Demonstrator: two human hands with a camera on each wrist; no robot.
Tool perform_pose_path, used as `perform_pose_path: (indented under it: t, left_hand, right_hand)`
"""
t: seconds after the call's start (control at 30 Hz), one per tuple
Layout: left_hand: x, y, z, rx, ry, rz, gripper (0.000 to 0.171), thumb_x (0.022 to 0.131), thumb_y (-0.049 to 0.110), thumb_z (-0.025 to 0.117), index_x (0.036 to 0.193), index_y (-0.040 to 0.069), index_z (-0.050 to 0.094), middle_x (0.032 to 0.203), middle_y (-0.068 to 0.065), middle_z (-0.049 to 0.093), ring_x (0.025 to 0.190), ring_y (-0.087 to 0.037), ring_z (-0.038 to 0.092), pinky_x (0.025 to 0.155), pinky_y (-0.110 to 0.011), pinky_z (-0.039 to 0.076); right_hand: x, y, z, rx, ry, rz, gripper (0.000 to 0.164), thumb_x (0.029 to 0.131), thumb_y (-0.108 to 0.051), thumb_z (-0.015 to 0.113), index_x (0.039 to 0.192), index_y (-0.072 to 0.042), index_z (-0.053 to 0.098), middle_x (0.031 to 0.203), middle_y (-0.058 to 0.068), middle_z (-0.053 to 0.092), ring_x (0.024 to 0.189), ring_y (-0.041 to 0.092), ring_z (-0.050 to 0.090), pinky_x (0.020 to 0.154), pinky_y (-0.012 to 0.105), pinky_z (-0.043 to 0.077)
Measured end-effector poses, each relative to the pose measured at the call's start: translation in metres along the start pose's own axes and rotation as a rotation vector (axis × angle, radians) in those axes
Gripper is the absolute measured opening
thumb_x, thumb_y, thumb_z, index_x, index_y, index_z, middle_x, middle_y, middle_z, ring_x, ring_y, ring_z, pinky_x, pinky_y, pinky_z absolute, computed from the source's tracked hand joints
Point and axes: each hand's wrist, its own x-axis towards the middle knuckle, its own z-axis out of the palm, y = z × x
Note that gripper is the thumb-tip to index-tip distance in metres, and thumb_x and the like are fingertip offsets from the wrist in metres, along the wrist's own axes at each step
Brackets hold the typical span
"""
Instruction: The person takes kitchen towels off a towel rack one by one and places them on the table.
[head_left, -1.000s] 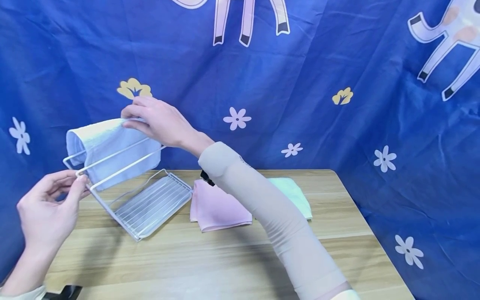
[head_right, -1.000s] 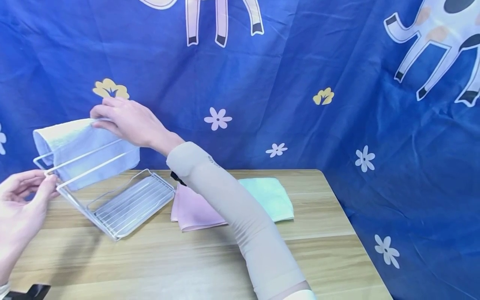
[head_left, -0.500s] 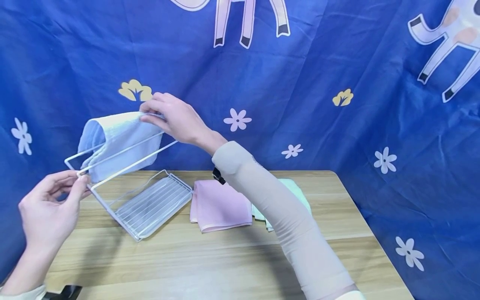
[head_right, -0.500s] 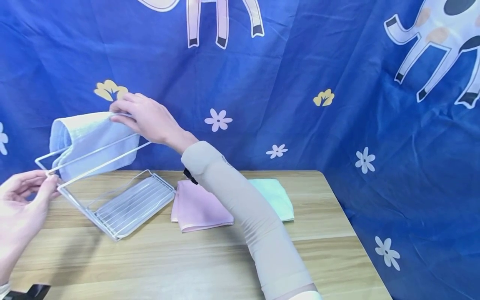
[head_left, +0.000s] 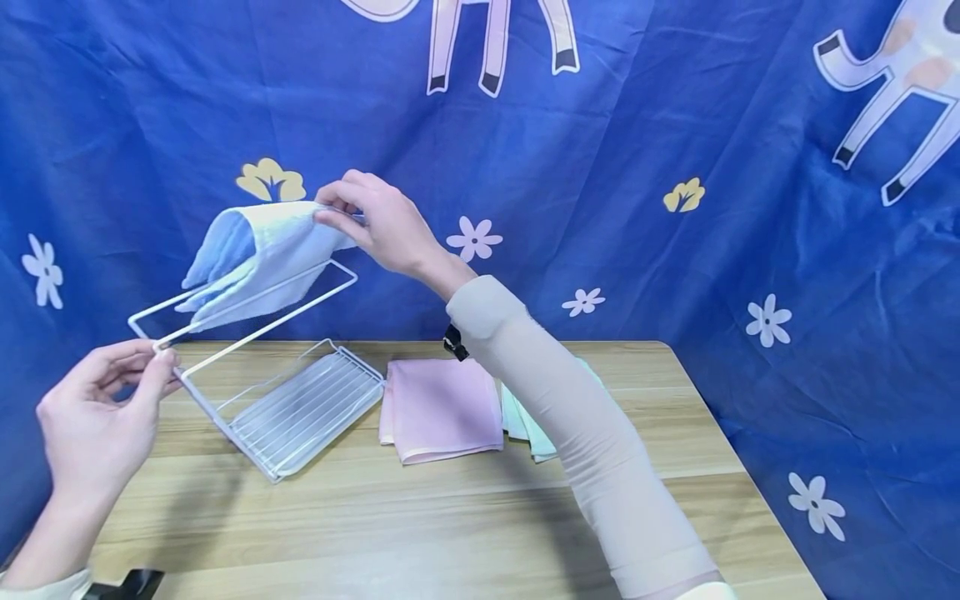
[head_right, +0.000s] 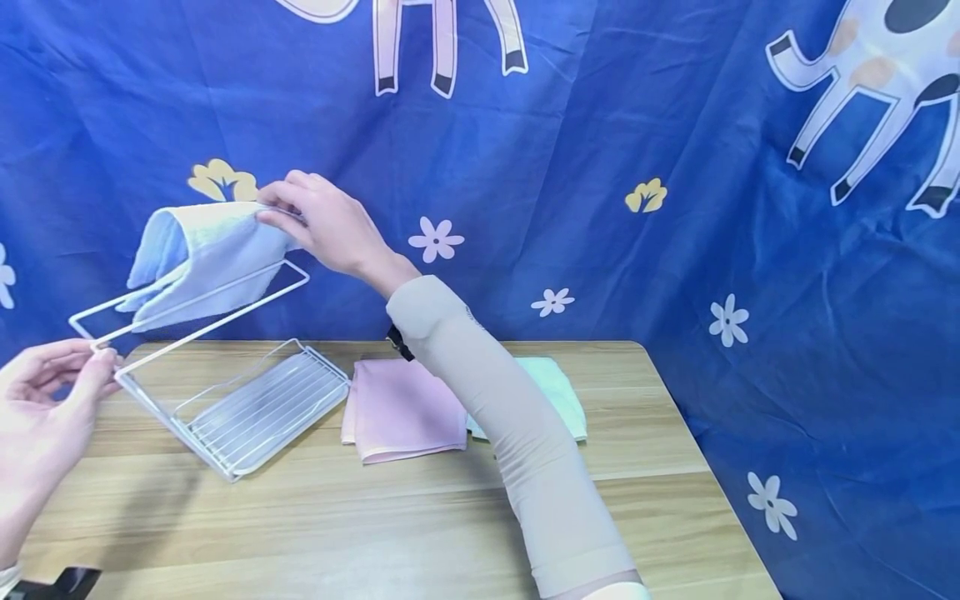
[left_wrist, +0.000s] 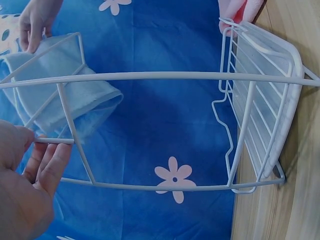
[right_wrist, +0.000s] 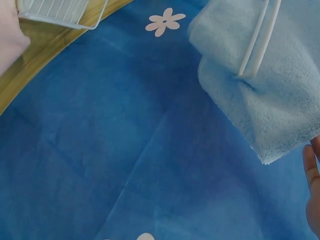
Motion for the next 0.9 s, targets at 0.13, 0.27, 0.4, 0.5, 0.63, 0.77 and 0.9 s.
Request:
perform_pose_path:
  t: [0.13, 0.27, 0.4, 0.5, 0.63, 0.77, 0.9]
  left_hand:
    - [0.000, 0.000, -0.001, 0.005, 0.001, -0.002, 0.016, 0.093, -0.010, 0.070, 0.105, 0.000, 0.076, 0.085, 0.031, 0.073, 0.070, 0.013, 0.070, 0.063, -0.004, 0.059]
    - [-0.001, 0.002, -0.001, 0.014, 0.002, -0.003, 0.016, 0.093, -0.009, 0.070, 0.105, 0.002, 0.076, 0.086, 0.032, 0.072, 0.071, 0.013, 0.069, 0.063, -0.004, 0.059]
    - [-0.002, 0.004, -0.002, 0.008, 0.002, -0.002, 0.017, 0.094, -0.009, 0.069, 0.105, 0.002, 0.076, 0.086, 0.032, 0.073, 0.071, 0.013, 0.069, 0.064, -0.004, 0.059]
    - [-0.002, 0.004, -0.002, -0.002, 0.001, -0.001, 0.018, 0.093, -0.010, 0.069, 0.105, 0.002, 0.076, 0.087, 0.031, 0.073, 0.071, 0.013, 0.070, 0.064, -0.005, 0.060]
    - [-0.002, 0.004, -0.002, -0.007, 0.000, 0.002, 0.018, 0.093, -0.010, 0.069, 0.104, 0.003, 0.076, 0.086, 0.030, 0.074, 0.070, 0.012, 0.070, 0.064, -0.005, 0.060]
    - [-0.002, 0.005, -0.002, -0.007, 0.001, 0.002, 0.018, 0.093, -0.010, 0.069, 0.104, 0.003, 0.076, 0.086, 0.030, 0.074, 0.070, 0.012, 0.070, 0.063, -0.005, 0.060]
    - [-0.003, 0.008, -0.002, -0.012, 0.002, -0.006, 0.017, 0.094, -0.010, 0.068, 0.103, 0.003, 0.076, 0.085, 0.030, 0.074, 0.069, 0.012, 0.070, 0.063, -0.006, 0.060]
  right_hand:
    - [-0.003, 0.005, -0.004, 0.027, 0.056, -0.017, 0.021, 0.105, -0.028, 0.067, 0.117, -0.013, 0.075, 0.101, -0.001, 0.065, 0.098, 0.008, 0.059, 0.086, 0.011, 0.049]
    - [-0.008, 0.008, -0.009, 0.058, 0.117, -0.057, 0.019, 0.104, -0.024, 0.069, 0.114, -0.009, 0.076, 0.097, 0.001, 0.064, 0.095, 0.010, 0.058, 0.085, 0.013, 0.049]
    - [-0.015, 0.011, -0.014, 0.097, 0.145, -0.069, 0.017, 0.103, -0.021, 0.070, 0.112, -0.008, 0.076, 0.097, 0.002, 0.065, 0.095, 0.011, 0.059, 0.086, 0.012, 0.050]
    - [-0.021, 0.014, -0.018, 0.118, 0.180, -0.084, 0.016, 0.102, -0.019, 0.072, 0.110, -0.006, 0.077, 0.095, 0.004, 0.066, 0.094, 0.012, 0.060, 0.086, 0.013, 0.052]
    - [-0.028, 0.019, -0.022, 0.136, 0.219, -0.112, 0.015, 0.101, -0.016, 0.073, 0.109, -0.004, 0.077, 0.093, 0.006, 0.066, 0.092, 0.013, 0.060, 0.084, 0.016, 0.054]
    - [-0.036, 0.022, -0.028, 0.163, 0.243, -0.117, 0.015, 0.100, -0.013, 0.073, 0.109, -0.002, 0.077, 0.093, 0.007, 0.065, 0.091, 0.014, 0.059, 0.083, 0.020, 0.055]
    - [-0.043, 0.023, -0.035, 0.184, 0.270, -0.121, 0.015, 0.100, -0.012, 0.073, 0.108, 0.000, 0.076, 0.094, 0.010, 0.066, 0.091, 0.017, 0.059, 0.084, 0.023, 0.057]
